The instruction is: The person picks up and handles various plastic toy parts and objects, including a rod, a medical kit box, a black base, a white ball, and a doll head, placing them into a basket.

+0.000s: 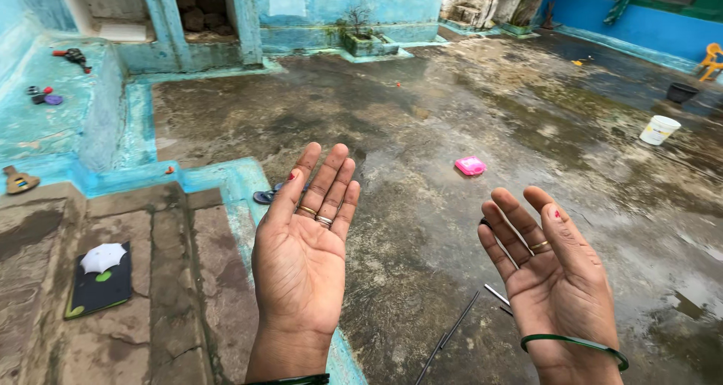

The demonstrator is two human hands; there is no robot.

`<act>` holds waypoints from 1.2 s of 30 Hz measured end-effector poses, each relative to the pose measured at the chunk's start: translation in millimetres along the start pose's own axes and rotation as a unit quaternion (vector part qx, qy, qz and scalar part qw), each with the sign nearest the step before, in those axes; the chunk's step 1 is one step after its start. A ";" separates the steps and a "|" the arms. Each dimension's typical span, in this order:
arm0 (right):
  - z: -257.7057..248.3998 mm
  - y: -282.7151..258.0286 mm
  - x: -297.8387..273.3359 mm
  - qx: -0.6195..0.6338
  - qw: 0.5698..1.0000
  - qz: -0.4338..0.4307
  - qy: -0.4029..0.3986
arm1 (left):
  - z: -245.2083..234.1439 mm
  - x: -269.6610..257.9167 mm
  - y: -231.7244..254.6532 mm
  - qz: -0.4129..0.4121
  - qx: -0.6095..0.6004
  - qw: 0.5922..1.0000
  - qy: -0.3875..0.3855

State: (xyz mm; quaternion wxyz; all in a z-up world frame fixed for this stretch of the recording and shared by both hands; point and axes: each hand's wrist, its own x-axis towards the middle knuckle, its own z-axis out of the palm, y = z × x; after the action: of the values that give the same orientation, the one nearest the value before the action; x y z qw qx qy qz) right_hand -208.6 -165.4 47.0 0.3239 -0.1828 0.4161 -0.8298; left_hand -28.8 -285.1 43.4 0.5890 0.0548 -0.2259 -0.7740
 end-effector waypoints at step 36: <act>5.5 49.5 443.7 0.012 0.993 -0.114 0.026 | -22.4 409.9 -204.2 -0.057 0.011 0.997 -0.045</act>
State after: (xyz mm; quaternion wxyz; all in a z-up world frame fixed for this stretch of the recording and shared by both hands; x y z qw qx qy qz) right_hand -507.4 -496.5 25.2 0.2184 -0.2034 0.3907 -0.8708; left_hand -325.1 -633.6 13.1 0.5327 0.0387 -0.2575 -0.8052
